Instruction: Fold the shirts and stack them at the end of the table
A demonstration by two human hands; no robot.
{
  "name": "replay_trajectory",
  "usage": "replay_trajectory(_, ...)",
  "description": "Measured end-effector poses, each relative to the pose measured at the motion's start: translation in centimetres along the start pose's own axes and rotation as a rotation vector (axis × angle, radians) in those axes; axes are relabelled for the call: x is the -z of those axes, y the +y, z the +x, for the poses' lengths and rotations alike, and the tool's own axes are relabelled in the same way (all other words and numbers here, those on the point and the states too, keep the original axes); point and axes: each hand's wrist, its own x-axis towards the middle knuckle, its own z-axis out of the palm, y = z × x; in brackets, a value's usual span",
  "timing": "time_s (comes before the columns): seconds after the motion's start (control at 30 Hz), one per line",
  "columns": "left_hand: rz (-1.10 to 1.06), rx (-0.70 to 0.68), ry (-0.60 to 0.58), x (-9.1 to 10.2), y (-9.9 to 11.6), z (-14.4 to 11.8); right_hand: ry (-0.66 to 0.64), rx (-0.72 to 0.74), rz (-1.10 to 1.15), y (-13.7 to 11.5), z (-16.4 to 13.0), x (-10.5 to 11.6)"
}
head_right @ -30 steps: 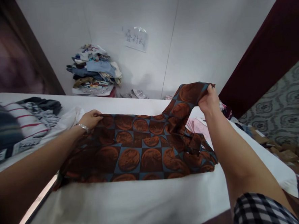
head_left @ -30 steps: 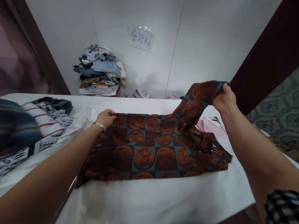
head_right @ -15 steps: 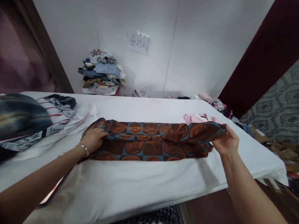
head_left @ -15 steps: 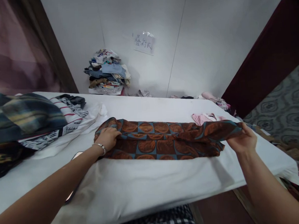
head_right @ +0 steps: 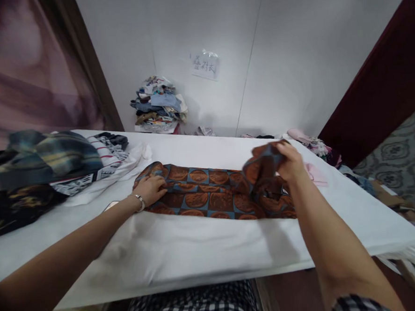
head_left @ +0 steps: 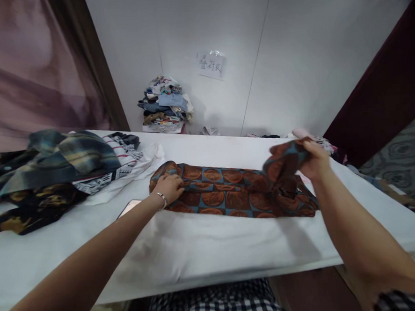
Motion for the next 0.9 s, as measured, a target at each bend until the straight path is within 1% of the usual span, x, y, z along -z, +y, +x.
replay_trajectory(0.03, -0.062, 0.002, 0.03, 0.2, 0.6, 0.2, -0.201, 0.02, 0.027, -0.2, 0.9, -2.1)
replay_trajectory(0.07, -0.154, 0.012, 0.061, 0.3, 1.3, 0.4, -0.383, 0.026, 0.005, -0.2, 1.8, -4.3)
replay_trajectory(0.1, -0.274, 0.034, 0.086, 0.4, 2.1, 0.6, -0.545, 0.014, -0.07, -0.1, 2.6, -6.3)
replay_trajectory(0.13, -0.417, 0.08, 0.093, 0.3, 2.8, 0.9, -0.633, 0.027, -0.151, 0.3, 3.2, -8.2)
replay_trajectory(0.17, -0.555, 0.145, 0.081, 0.1, 3.3, 1.2, -0.665, 0.04, -0.203, 0.8, 3.8, -9.7)
replay_trajectory(0.2, -0.672, 0.217, 0.059, -0.1, 3.8, 1.4, -0.657, 0.038, -0.212, 1.4, 4.1, -10.9)
replay_trajectory(0.23, -0.758, 0.285, 0.034, -0.4, 4.0, 1.5, -0.629, 0.032, -0.205, 2.2, 4.3, -11.6)
replay_trajectory(0.27, -0.813, 0.34, 0.012, -0.7, 4.1, 1.7, -0.598, 0.016, -0.19, 3.0, 4.3, -11.9)
replay_trajectory(0.33, -0.809, 0.39, 0.012, -1.3, 3.8, 1.8, -0.563, -0.021, -0.201, 5.1, 3.8, -11.2)
replay_trajectory(0.4, -0.703, 0.365, 0.06, -1.5, 3.1, 2.1, -0.55, -0.02, -0.306, 7.3, 2.7, -9.1)
replay_trajectory(0.47, -0.54, 0.287, 0.121, -1.5, 2.2, 2.8, -0.505, 0.001, -0.439, 9.5, 1.5, -6.4)
replay_trajectory(0.53, -0.368, 0.175, 0.157, -1.4, 1.3, 4.1, -0.432, 0.01, -0.55, 11.4, 0.4, -3.6)
replay_trajectory(0.6, -0.202, 0.108, 0.133, -1.5, 0.3, 5.6, -0.359, 0.038, -0.643, 12.8, -0.3, -1.3)
replay_trajectory(0.67, -0.074, 0.093, 0.043, -1.9, -0.7, 7.1, -0.321, 0.114, -0.74, 13.9, -0.5, 0.5)
replay_trajectory(0.73, -0.007, 0.087, -0.049, -2.3, -1.4, 8.4, -0.312, 0.205, -0.836, 14.9, -0.2, 1.4)
replay_trajectory(0.77, 0.006, 0.071, -0.075, -2.5, -1.6, 8.9, -0.311, 0.238, -0.878, 15.3, 0.0, 1.6)
replay_trajectory(0.83, -0.01, 0.021, -0.072, -2.4, -1.7, 9.7, -0.31, 0.261, -0.944, 16.1, 0.5, 1.5)
replay_trajectory(0.9, -0.113, -0.033, -0.062, -1.7, -1.5, 10.1, -0.318, 0.229, -0.998, 16.7, 0.9, 1.0)
